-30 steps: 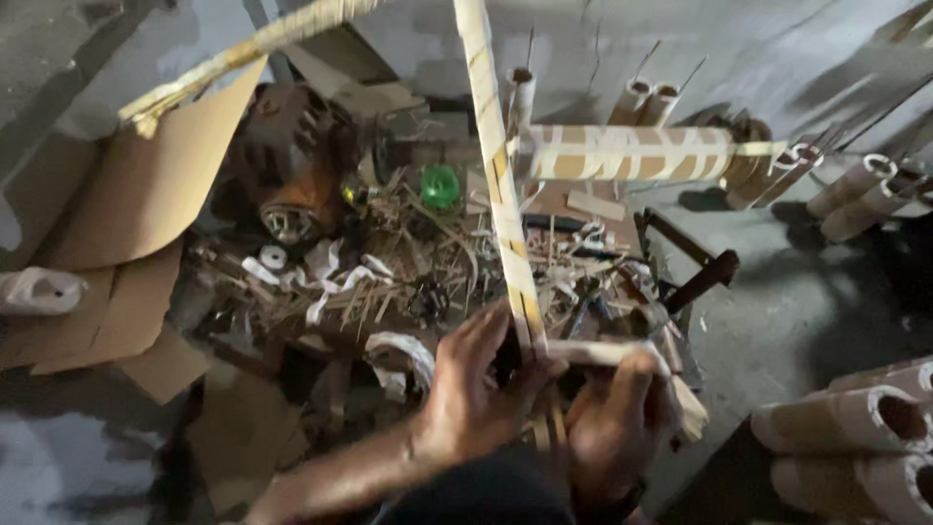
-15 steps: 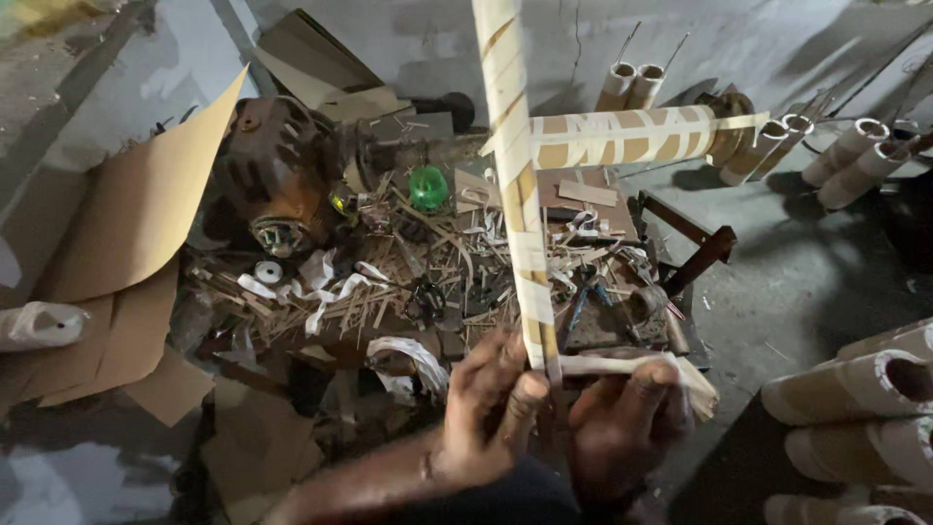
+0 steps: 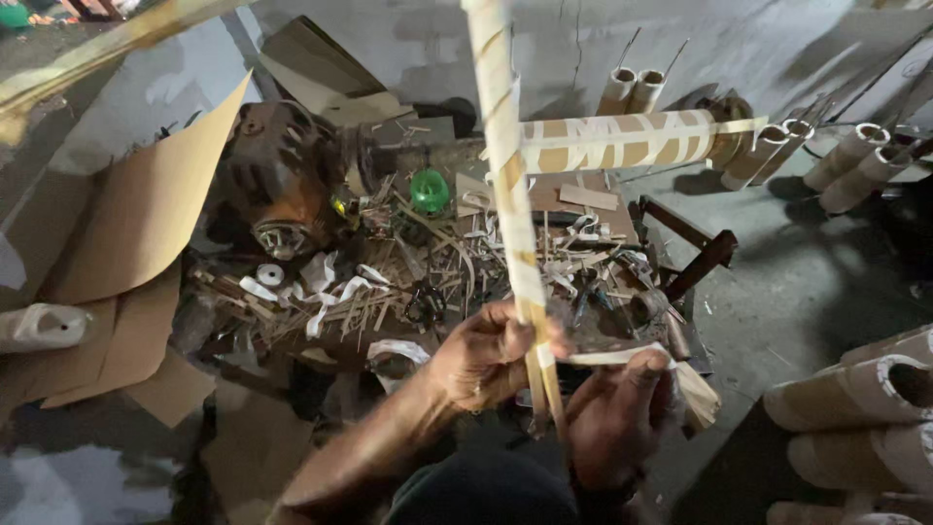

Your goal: The person wraps white paper strips around a thin wooden stick, pressing and smoothing them along its length. They then move to a large paper tube mounted on a machine and tuck and secure paper strips around its end, working the strips into place by hand.

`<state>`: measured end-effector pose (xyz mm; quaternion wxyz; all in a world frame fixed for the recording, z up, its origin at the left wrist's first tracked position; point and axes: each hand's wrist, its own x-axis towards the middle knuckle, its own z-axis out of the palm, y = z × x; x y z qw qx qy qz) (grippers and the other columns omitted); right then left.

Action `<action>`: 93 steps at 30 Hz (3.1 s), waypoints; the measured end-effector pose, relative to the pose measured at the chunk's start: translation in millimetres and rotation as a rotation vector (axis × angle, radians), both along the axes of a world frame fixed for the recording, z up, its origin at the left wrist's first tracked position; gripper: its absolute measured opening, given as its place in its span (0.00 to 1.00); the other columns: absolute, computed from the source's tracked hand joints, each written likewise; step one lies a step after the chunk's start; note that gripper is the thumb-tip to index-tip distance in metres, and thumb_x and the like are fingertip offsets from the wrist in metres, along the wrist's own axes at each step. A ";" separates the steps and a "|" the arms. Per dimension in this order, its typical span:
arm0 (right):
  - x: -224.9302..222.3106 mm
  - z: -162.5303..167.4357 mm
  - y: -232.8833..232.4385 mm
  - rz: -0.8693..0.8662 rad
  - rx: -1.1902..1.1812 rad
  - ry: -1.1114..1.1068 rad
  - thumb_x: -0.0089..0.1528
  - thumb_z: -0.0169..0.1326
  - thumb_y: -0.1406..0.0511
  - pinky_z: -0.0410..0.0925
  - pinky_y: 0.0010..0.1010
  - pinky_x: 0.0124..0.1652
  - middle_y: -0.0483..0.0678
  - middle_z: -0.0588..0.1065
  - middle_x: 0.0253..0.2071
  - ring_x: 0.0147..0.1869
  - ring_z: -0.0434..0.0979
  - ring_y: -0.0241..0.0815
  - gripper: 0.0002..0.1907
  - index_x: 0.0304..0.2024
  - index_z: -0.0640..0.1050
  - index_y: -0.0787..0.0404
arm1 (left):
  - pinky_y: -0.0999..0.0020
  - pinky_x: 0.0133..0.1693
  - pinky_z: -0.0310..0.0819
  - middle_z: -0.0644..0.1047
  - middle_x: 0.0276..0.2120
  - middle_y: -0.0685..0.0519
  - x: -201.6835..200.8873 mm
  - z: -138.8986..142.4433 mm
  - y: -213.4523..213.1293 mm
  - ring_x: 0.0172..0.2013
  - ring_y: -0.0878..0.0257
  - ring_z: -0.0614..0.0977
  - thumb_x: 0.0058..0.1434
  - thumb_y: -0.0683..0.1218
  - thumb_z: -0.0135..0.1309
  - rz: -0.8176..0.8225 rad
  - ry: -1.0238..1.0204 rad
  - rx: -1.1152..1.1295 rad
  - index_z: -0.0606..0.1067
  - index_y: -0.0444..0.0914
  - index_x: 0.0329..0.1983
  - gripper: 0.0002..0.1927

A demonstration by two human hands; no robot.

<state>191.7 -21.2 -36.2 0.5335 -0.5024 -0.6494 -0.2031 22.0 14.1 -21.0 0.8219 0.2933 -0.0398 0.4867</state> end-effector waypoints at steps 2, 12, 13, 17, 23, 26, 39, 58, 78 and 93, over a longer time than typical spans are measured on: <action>1.0 0.2 -2.2 0.010 -0.025 -0.033 0.78 0.45 0.68 0.65 0.45 0.46 0.61 0.72 0.45 0.45 0.71 0.60 0.20 0.66 0.61 0.79 | 0.64 0.60 0.71 0.81 0.48 0.47 4.2 -14.2 -0.9 0.51 0.59 0.81 0.70 0.44 0.57 0.037 0.006 0.048 0.80 0.34 0.55 0.13; 9.6 -9.8 14.4 0.320 -0.055 0.177 0.71 0.50 0.67 0.71 0.48 0.48 0.66 0.75 0.49 0.50 0.76 0.62 0.24 0.66 0.65 0.73 | 0.64 0.57 0.70 0.79 0.43 0.47 24.5 -22.5 -10.7 0.48 0.59 0.80 0.70 0.47 0.58 0.220 0.070 -0.157 0.80 0.31 0.48 0.13; 12.1 -13.1 13.4 0.308 -0.024 0.135 0.73 0.50 0.67 0.71 0.48 0.50 0.67 0.74 0.51 0.52 0.76 0.62 0.23 0.68 0.64 0.72 | 0.63 0.57 0.70 0.79 0.44 0.47 25.3 -22.5 -9.7 0.48 0.59 0.80 0.70 0.46 0.58 0.206 0.039 -0.142 0.80 0.31 0.48 0.12; 15.2 -32.0 8.0 0.132 -0.041 0.125 0.73 0.52 0.68 0.70 0.47 0.49 0.65 0.73 0.51 0.53 0.75 0.62 0.19 0.64 0.66 0.69 | 0.62 0.56 0.71 0.80 0.45 0.49 21.0 -21.4 4.3 0.48 0.59 0.81 0.69 0.45 0.60 0.122 0.048 -0.067 0.81 0.32 0.50 0.12; 16.9 -37.7 -12.5 0.081 -0.150 0.218 0.66 0.57 0.68 0.69 0.48 0.44 0.61 0.75 0.47 0.48 0.76 0.60 0.17 0.55 0.72 0.67 | 0.61 0.54 0.74 0.81 0.49 0.51 21.5 -14.6 7.8 0.47 0.59 0.82 0.62 0.45 0.63 0.132 0.087 -0.061 0.81 0.38 0.50 0.13; 8.9 -22.2 -20.8 0.288 -0.078 0.148 0.64 0.58 0.68 0.69 0.47 0.43 0.60 0.75 0.46 0.48 0.76 0.59 0.17 0.53 0.72 0.66 | 0.61 0.54 0.75 0.82 0.47 0.49 15.8 -12.0 7.9 0.47 0.59 0.83 0.63 0.46 0.64 0.234 0.226 -0.001 0.82 0.39 0.49 0.13; 5.2 12.7 -9.7 0.924 -0.206 -0.244 0.58 0.62 0.66 0.71 0.44 0.41 0.58 0.76 0.45 0.48 0.77 0.57 0.17 0.48 0.76 0.65 | 0.70 0.37 0.86 0.86 0.35 0.52 0.4 40.6 -35.7 0.33 0.67 0.86 0.62 0.44 0.64 0.919 1.033 0.181 0.82 0.34 0.43 0.10; -14.2 67.5 -45.1 0.722 -0.361 -0.154 0.56 0.61 0.64 0.70 0.41 0.45 0.57 0.77 0.47 0.52 0.76 0.51 0.22 0.51 0.77 0.68 | 0.72 0.35 0.82 0.82 0.32 0.52 -0.8 46.3 -24.6 0.31 0.71 0.81 0.57 0.38 0.68 0.831 1.047 0.162 0.76 0.33 0.40 0.12; 34.2 16.4 -17.2 0.798 -0.882 1.041 0.71 0.50 0.66 0.67 0.27 0.41 0.50 0.79 0.39 0.41 0.75 0.37 0.13 0.50 0.81 0.69 | 0.73 0.40 0.80 0.82 0.34 0.52 36.7 70.3 -52.0 0.36 0.68 0.83 0.65 0.35 0.60 0.894 0.915 0.344 0.75 0.31 0.44 0.07; 16.4 13.3 -5.0 0.942 -0.581 0.956 0.69 0.51 0.72 0.65 0.25 0.35 0.54 0.76 0.38 0.37 0.73 0.37 0.12 0.50 0.80 0.74 | 0.62 0.33 0.72 0.78 0.33 0.46 60.5 74.2 -66.1 0.33 0.56 0.79 0.64 0.35 0.57 1.327 1.117 0.493 0.77 0.31 0.41 0.03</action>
